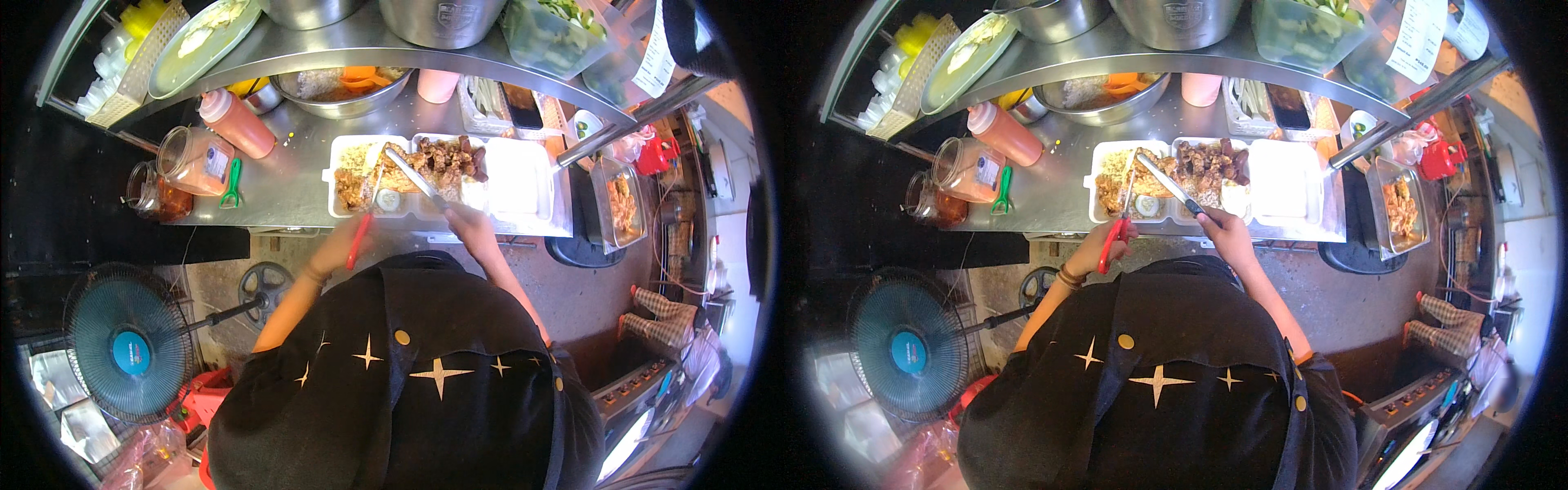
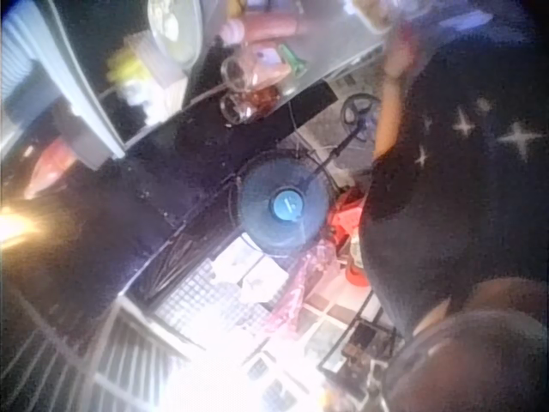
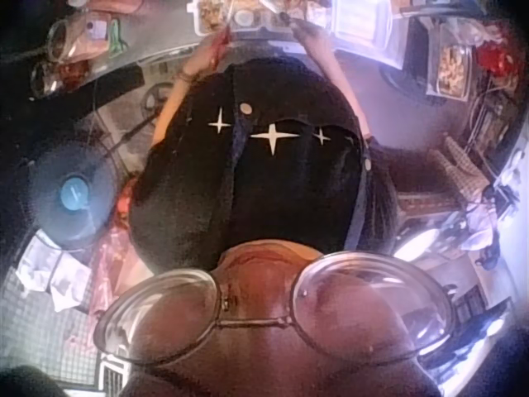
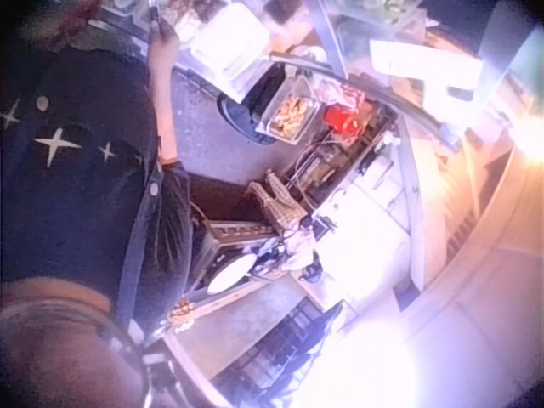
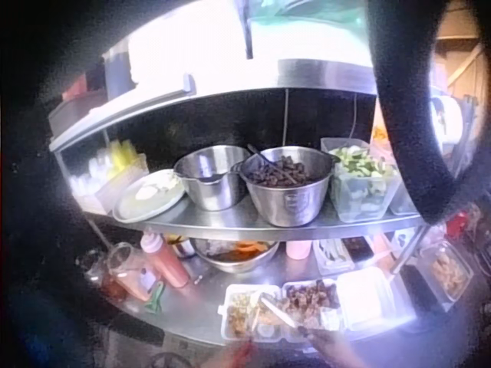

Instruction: The person assembles food into white styrofoam containers using tongs and scissors. They add rice, sliced cucumber, fried chicken, and a dark meat topping, cutting the chicken into smaller pieces before placing it in the boxes.

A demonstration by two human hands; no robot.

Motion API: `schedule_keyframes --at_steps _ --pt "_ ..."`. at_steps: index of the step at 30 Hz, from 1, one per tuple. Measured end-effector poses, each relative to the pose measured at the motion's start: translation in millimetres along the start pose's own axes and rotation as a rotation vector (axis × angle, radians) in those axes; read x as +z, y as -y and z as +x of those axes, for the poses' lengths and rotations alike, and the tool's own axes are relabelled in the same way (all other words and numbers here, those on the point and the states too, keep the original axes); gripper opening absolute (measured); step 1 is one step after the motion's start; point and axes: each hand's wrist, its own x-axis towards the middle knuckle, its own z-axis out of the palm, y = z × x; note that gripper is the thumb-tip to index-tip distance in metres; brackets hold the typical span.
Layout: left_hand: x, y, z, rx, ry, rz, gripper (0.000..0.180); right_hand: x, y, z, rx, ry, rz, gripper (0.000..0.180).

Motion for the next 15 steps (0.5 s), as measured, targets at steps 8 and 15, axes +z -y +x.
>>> schedule_keyframes --at_steps 8,15 --pt "-0.4 -23.3 -8.7 -0.184 -0.013 -0.263 0.018 -5.8 -4.7 4.1 0.098 0.140 0.147 0.028" --pt "-3.7 -29.8 -8.3 -0.209 -0.046 -0.295 0.018 -13.2 -1.5 1.8 0.139 0.311 0.189 0.031"
